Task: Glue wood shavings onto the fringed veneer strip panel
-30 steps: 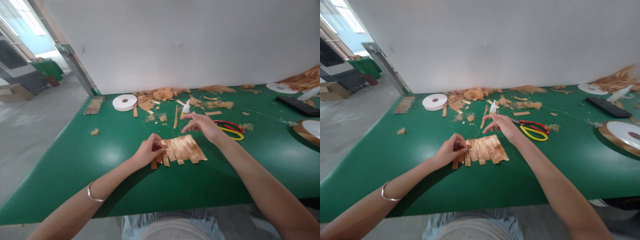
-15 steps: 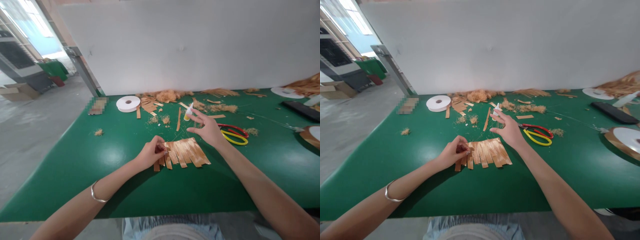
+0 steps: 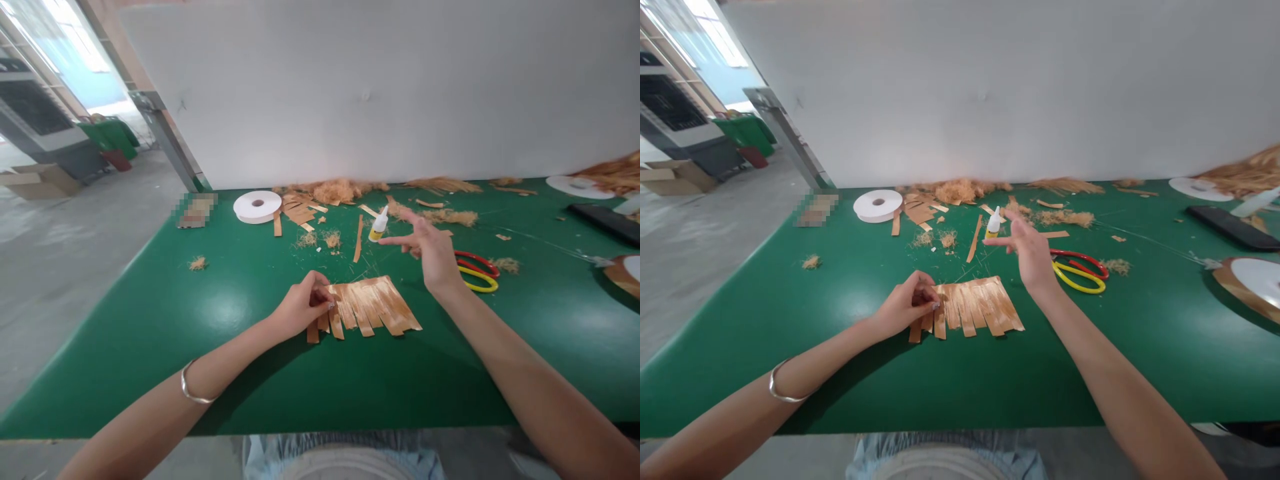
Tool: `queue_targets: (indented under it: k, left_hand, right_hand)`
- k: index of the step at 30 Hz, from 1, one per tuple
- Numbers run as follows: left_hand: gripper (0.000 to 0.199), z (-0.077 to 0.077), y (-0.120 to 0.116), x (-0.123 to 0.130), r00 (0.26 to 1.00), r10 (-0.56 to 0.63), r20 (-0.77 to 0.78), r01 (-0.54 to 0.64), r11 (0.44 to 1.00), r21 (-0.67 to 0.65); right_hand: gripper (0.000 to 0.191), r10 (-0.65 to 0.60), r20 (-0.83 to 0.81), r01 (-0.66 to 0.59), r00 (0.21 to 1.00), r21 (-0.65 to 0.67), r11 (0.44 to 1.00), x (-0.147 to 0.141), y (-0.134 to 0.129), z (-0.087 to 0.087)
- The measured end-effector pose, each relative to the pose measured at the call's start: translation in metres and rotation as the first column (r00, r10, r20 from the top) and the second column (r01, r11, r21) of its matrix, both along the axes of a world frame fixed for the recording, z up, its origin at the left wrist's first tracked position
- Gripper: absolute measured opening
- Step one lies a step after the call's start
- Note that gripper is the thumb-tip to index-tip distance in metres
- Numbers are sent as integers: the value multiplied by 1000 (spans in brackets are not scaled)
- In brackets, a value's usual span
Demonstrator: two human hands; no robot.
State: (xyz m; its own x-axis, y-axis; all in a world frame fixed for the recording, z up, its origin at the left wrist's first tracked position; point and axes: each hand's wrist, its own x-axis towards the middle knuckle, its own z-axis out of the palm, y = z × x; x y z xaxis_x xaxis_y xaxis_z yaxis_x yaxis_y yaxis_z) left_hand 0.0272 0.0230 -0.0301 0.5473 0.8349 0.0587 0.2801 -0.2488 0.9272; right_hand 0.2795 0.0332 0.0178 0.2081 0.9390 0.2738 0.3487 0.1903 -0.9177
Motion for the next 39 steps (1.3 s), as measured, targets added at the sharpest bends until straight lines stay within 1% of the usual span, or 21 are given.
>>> queue_targets:
  k: [2, 4, 5, 7, 9, 10, 13, 15, 17, 19, 21, 23, 24, 25, 27, 29, 31, 33, 35, 36, 39]
  left_hand:
    - [26, 0, 0, 0, 1000, -1, -2, 1, 1000, -1]
    - [27, -1, 0, 0, 1000, 1, -1, -1, 1000, -4]
    - [27, -1, 0, 0, 1000, 3, 2, -3, 1000, -4]
    - [27, -1, 0, 0, 1000, 6, 2, -6, 1000, -4]
    - [27, -1, 0, 0, 1000, 9, -1, -9, 1000, -11]
    - [27, -1, 0, 0, 1000, 9, -2, -9, 1000, -16]
    - [29, 1, 0, -1, 1000, 21, 8, -20, 999, -29]
    - [39, 5, -1, -3, 1000, 10, 13, -10, 1000, -11]
    - [54, 12, -2, -6, 999, -39, 16, 38, 999, 22]
    - [59, 21, -1, -11, 996, -83, 36, 82, 995, 49]
    - [51, 29, 1, -16, 996, -70, 53, 64, 993, 101]
    - [44, 34, 3, -22, 999, -39, -4, 39, 975, 221]
    - [43, 36, 5, -24, 997, -29, -67, 49, 950, 309]
    - [45, 36, 6, -26, 988, -29, -151, 87, 913, 399]
    - [55, 33, 8, -27, 934, -33, -355, 229, 819, 527]
    - [68, 27, 8, -26, 839, -35, -543, 379, 753, 537]
    - [75, 20, 6, -24, 756, -31, -654, 455, 742, 491]
    - [77, 15, 3, -22, 715, -25, -698, 475, 750, 460]
    - [78, 12, 2, -22, 705, -25, -709, 474, 760, 445]
    - [79, 12, 1, -21, 706, -27, -708, 472, 762, 442]
    - [78, 16, 0, -21, 717, -20, -697, 467, 757, 458]
  right_hand:
    - [67, 170, -225, -203, 959, -133, 970, 2, 2, 1]
    - [62, 286, -403, -388, 869, -195, 901, 3, 3, 1]
    - [58, 323, -453, -444, 831, -192, 875, 4, 4, 1]
    - [50, 359, -467, -473, 808, -150, 868, 5, 6, -2]
    - [44, 375, -377, -446, 847, -119, 887, 6, 7, -4]
    - [46, 381, -302, -430, 874, -116, 895, 6, 8, -5]
    - [55, 377, 9, -372, 926, -138, 918, 6, 8, -7]
    - [51, 327, 224, -303, 918, -137, 943, 4, 6, -6]
    - [44, 275, 368, -245, 888, -127, 961, 1, 2, -5]
    - [39, 267, 422, -238, 867, -121, 964, -3, -2, -4]
    - [37, 281, 426, -258, 860, -110, 960, -6, -5, -3]
    - [36, 285, 412, -273, 866, -90, 958, -8, -9, -1]
    - [36, 285, 401, -276, 871, -81, 958, -9, -10, 0]
    - [37, 284, 386, -278, 878, -72, 958, -10, -11, 0]
    - [38, 293, 346, -288, 891, -68, 955, -11, -12, 2]
    - [37, 330, 274, -323, 903, -70, 944, -13, -13, 2]
    - [41, 393, 135, -391, 909, -45, 919, -13, -13, 3]
    - [46, 457, -71, -458, 887, -1, 889, -13, -12, 4]
    - [49, 479, -274, -496, 834, 9, 868, -12, -12, 6]
    - [49, 472, -350, -508, 809, -13, 861, -12, -12, 7]
    - [51, 439, -460, -540, 772, -111, 834, -10, -11, 10]
